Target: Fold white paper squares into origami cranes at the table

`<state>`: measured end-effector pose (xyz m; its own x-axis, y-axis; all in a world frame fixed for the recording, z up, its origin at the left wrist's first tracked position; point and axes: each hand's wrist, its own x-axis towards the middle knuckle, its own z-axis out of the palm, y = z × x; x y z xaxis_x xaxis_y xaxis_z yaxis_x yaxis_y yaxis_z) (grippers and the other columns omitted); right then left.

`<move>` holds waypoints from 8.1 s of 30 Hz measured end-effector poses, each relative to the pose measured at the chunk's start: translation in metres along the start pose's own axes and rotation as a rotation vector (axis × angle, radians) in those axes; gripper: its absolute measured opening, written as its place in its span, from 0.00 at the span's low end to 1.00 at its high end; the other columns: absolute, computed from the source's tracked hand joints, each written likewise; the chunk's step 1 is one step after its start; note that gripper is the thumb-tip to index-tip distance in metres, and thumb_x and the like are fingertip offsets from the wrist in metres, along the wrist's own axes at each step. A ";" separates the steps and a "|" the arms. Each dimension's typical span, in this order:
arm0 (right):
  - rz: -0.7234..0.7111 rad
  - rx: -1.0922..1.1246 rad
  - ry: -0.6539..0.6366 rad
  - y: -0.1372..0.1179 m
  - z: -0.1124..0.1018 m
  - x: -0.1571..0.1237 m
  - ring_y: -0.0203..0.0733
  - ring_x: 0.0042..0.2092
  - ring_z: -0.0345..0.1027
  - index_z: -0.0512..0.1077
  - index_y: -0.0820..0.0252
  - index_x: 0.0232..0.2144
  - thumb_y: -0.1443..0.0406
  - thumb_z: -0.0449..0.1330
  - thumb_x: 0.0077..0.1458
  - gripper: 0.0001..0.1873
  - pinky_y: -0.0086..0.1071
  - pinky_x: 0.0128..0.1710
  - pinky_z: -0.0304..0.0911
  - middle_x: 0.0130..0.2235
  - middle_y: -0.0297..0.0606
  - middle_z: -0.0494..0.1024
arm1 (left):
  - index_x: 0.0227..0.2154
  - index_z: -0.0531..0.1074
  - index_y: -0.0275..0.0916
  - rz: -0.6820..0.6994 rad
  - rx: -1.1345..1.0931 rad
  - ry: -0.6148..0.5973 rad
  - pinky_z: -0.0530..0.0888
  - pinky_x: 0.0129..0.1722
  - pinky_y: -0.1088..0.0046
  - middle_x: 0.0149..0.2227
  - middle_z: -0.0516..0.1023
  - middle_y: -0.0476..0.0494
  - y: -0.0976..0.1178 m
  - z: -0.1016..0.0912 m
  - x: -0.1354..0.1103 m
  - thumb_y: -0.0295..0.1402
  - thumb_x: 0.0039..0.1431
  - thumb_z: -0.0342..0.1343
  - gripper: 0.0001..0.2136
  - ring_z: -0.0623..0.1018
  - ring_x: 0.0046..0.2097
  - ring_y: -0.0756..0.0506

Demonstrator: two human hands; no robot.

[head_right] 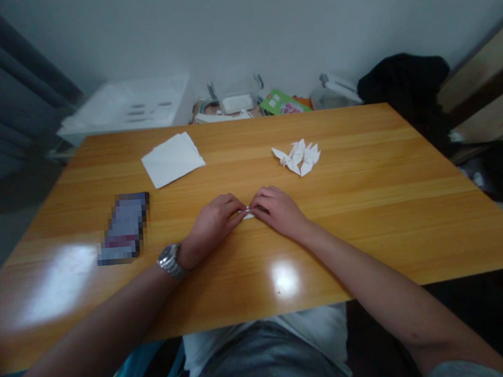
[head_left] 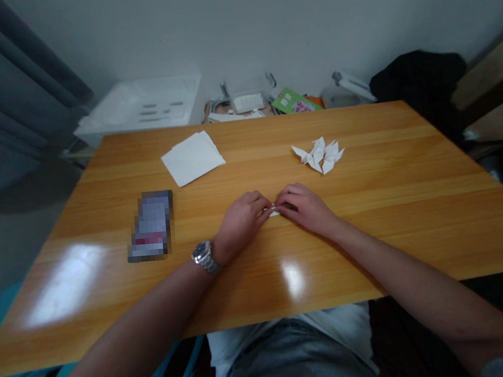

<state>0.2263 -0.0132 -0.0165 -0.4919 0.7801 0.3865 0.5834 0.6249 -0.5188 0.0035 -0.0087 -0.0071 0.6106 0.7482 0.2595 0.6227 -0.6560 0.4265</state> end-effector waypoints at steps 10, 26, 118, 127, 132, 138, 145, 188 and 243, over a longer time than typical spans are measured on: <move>0.019 -0.021 -0.053 0.003 -0.009 0.000 0.47 0.43 0.70 0.76 0.59 0.37 0.66 0.62 0.65 0.03 0.40 0.44 0.65 0.39 0.42 0.77 | 0.39 0.78 0.39 -0.049 0.017 -0.001 0.72 0.44 0.68 0.40 0.77 0.44 0.002 -0.004 0.000 0.35 0.70 0.55 0.08 0.76 0.43 0.44; 0.004 -0.069 -0.079 0.007 -0.013 -0.001 0.47 0.42 0.69 0.76 0.59 0.36 0.66 0.61 0.65 0.04 0.41 0.43 0.65 0.39 0.43 0.77 | 0.38 0.78 0.39 -0.065 0.009 -0.011 0.73 0.43 0.68 0.40 0.77 0.43 0.001 -0.004 -0.001 0.35 0.70 0.56 0.08 0.76 0.42 0.44; -0.138 -0.284 0.019 0.013 -0.012 0.001 0.48 0.43 0.70 0.79 0.58 0.37 0.67 0.60 0.66 0.07 0.41 0.43 0.67 0.42 0.45 0.79 | 0.55 0.72 0.33 0.237 0.226 -0.090 0.73 0.56 0.59 0.53 0.79 0.36 0.011 -0.008 -0.008 0.34 0.71 0.52 0.15 0.77 0.52 0.39; -0.147 -0.216 -0.039 0.019 -0.022 -0.005 0.48 0.46 0.71 0.81 0.56 0.44 0.66 0.60 0.66 0.10 0.43 0.46 0.69 0.45 0.46 0.78 | 0.57 0.70 0.34 0.205 0.368 -0.150 0.71 0.56 0.59 0.51 0.77 0.38 0.029 -0.014 -0.009 0.35 0.70 0.54 0.17 0.76 0.51 0.39; -0.108 -0.175 -0.088 0.018 -0.027 -0.007 0.48 0.48 0.71 0.80 0.52 0.50 0.64 0.60 0.66 0.13 0.45 0.49 0.70 0.47 0.45 0.77 | 0.57 0.69 0.35 0.214 0.330 -0.136 0.71 0.57 0.59 0.51 0.76 0.38 0.027 -0.011 -0.010 0.36 0.70 0.54 0.17 0.75 0.52 0.39; -0.091 -0.089 -0.118 0.019 -0.029 -0.006 0.48 0.50 0.73 0.79 0.52 0.52 0.64 0.58 0.68 0.15 0.46 0.51 0.70 0.49 0.45 0.79 | 0.58 0.68 0.36 0.235 0.258 -0.104 0.69 0.62 0.57 0.57 0.74 0.35 0.023 -0.007 -0.010 0.34 0.70 0.54 0.17 0.73 0.57 0.39; -0.050 -0.037 -0.055 0.029 -0.030 -0.007 0.47 0.49 0.75 0.81 0.53 0.48 0.65 0.59 0.66 0.13 0.45 0.50 0.71 0.48 0.44 0.81 | 0.61 0.67 0.39 0.200 0.208 -0.108 0.70 0.61 0.56 0.56 0.74 0.36 0.024 -0.006 -0.011 0.33 0.69 0.54 0.19 0.74 0.57 0.39; 0.367 0.605 0.033 -0.002 -0.004 -0.001 0.43 0.39 0.76 0.77 0.57 0.42 0.57 0.68 0.57 0.13 0.37 0.42 0.71 0.39 0.38 0.82 | 0.39 0.72 0.39 -0.118 -0.179 0.206 0.73 0.42 0.70 0.39 0.76 0.45 0.013 -0.008 -0.003 0.31 0.68 0.56 0.02 0.75 0.41 0.47; 0.284 0.442 0.064 -0.009 -0.010 0.000 0.43 0.38 0.73 0.80 0.56 0.35 0.55 0.69 0.57 0.12 0.37 0.39 0.67 0.37 0.39 0.80 | 0.40 0.79 0.39 -0.036 -0.268 0.176 0.74 0.42 0.71 0.39 0.81 0.45 0.011 -0.007 -0.005 0.36 0.69 0.58 0.08 0.79 0.41 0.47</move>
<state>0.2275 -0.0188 -0.0047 -0.3053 0.9259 0.2225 0.3534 0.3271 -0.8764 0.0041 -0.0188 0.0023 0.4821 0.7912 0.3763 0.4767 -0.5973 0.6450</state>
